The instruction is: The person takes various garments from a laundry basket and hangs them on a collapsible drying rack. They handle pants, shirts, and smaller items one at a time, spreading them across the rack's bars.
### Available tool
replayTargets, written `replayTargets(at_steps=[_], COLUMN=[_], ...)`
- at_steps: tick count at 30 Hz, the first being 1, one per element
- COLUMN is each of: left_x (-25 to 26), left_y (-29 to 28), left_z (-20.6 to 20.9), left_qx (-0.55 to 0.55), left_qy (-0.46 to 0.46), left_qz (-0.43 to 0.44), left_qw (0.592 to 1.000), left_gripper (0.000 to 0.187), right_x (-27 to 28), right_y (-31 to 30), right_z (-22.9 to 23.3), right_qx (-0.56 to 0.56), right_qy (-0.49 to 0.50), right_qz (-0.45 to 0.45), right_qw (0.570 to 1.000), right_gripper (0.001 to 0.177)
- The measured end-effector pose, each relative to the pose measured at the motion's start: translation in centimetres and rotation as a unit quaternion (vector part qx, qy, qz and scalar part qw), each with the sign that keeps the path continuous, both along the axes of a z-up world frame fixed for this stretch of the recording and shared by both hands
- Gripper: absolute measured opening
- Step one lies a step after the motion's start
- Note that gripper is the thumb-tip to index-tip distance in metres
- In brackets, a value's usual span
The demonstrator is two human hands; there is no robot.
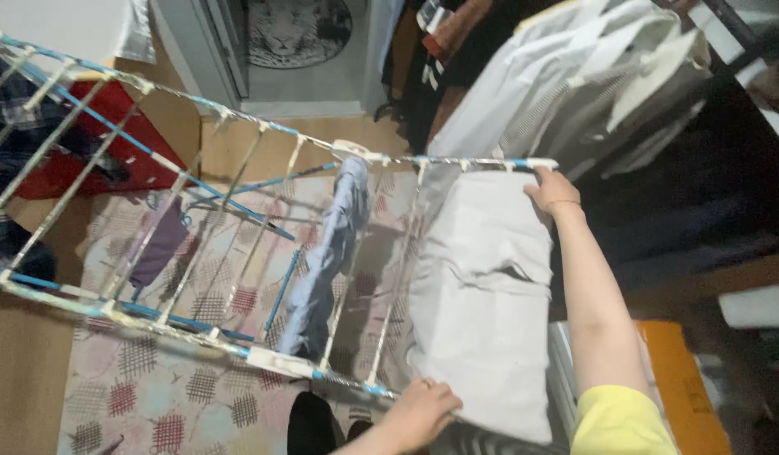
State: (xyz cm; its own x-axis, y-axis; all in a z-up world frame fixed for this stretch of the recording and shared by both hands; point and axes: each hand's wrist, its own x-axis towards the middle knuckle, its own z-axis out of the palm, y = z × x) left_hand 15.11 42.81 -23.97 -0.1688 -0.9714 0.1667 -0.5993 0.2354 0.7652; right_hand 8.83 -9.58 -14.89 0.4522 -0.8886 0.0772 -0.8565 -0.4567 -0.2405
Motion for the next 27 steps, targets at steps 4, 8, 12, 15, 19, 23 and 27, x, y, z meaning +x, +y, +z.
replayTargets(at_steps=[4, 8, 12, 15, 19, 23, 27], left_x=[-0.2, 0.2, 0.0, 0.3, 0.8, 3.9, 8.2], left_y=[0.2, 0.2, 0.6, 1.6, 4.6, 10.6, 18.9], left_z=[-1.7, -0.8, -1.3, -0.6, 0.8, 0.3, -2.5], left_qx=[0.002, -0.033, -0.045, -0.05, -0.072, -0.036, 0.035], left_qy=[0.021, 0.052, 0.054, 0.055, 0.057, 0.057, -0.019], left_qz=[-0.035, -0.016, -0.004, 0.001, 0.069, 0.192, 0.32], left_qw=[0.999, 0.998, 0.998, 0.997, 0.993, 0.979, 0.947], left_gripper=[0.022, 0.026, 0.027, 0.035, 0.038, 0.038, 0.041], right_x=[1.8, 2.7, 2.6, 4.3, 9.6, 15.5, 20.5], right_y=[-2.8, -2.3, -2.2, -0.3, 9.1, 20.5, 34.8], right_z=[-2.3, -1.8, -2.6, -3.0, -1.5, -2.7, -4.9], right_qx=[0.055, -0.048, 0.013, 0.001, 0.036, 0.089, 0.219], right_qy=[0.184, 0.088, 0.079, 0.095, 0.196, 0.093, 0.058], right_qz=[-0.023, -0.067, -0.034, 0.101, 0.116, 0.375, 0.548], right_qw=[0.981, 0.993, 0.996, 0.99, 0.973, 0.918, 0.805], right_gripper=[0.04, 0.031, 0.044, 0.065, 0.061, 0.047, 0.047])
